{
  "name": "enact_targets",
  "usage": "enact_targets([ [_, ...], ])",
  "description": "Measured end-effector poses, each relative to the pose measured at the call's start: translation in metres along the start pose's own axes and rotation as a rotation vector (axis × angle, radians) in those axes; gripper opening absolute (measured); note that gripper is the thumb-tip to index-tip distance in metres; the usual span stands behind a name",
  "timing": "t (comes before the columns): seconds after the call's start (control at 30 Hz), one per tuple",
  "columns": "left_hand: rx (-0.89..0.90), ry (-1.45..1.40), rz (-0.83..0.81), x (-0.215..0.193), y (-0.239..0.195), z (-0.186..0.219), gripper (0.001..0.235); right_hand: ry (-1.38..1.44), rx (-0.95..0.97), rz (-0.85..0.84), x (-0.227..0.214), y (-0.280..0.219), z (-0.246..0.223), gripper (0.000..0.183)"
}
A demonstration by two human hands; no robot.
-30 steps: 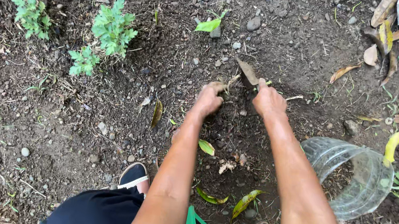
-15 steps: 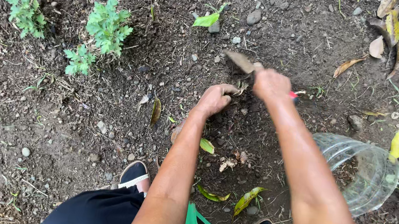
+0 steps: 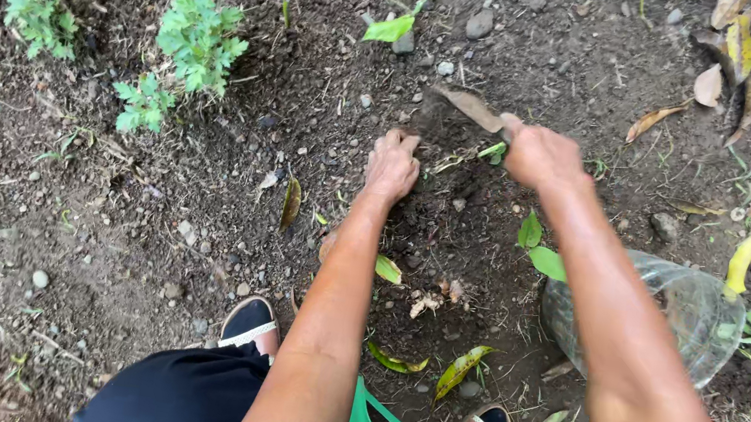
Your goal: The person sits on a small stool in a garden and uses a small hand hoe to loosen the soil around small plants. They pull weeds from the ground by hand and place them into a clear plastic bucket. The person repeats this process, moving between different small plants in the garden bed.
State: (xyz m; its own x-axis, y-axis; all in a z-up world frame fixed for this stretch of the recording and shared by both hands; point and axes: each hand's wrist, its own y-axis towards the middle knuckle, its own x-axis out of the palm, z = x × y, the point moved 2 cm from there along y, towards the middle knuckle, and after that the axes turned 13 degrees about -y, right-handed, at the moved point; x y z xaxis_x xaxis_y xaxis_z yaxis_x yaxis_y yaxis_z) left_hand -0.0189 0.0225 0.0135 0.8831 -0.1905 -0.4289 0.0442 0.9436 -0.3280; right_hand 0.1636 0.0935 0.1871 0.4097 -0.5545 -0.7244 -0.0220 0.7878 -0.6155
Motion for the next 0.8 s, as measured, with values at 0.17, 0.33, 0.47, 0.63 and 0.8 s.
enact_targets([
  [0.17,-0.047,-0.183,0.009,0.005,0.019,-0.022,0.048,0.076,0.023,-0.017,0.041,-0.005,-0.023,0.057],
  [0.33,-0.012,-0.183,0.04,0.011,0.023,-0.031,0.049,0.159,0.08,-0.226,0.026,-0.057,-0.01,0.064],
  [0.47,-0.136,-0.211,-0.059,0.005,0.018,-0.025,0.052,0.296,0.186,-0.122,0.042,-0.059,0.014,0.054],
  [0.63,-0.18,-0.234,-0.14,-0.006,0.009,-0.008,0.054,0.359,0.212,-0.218,0.086,-0.07,-0.003,0.049],
  [0.8,-0.215,-0.287,-0.083,-0.013,-0.003,-0.001,0.051,0.466,0.29,-0.259,0.082,-0.106,0.006,0.072],
])
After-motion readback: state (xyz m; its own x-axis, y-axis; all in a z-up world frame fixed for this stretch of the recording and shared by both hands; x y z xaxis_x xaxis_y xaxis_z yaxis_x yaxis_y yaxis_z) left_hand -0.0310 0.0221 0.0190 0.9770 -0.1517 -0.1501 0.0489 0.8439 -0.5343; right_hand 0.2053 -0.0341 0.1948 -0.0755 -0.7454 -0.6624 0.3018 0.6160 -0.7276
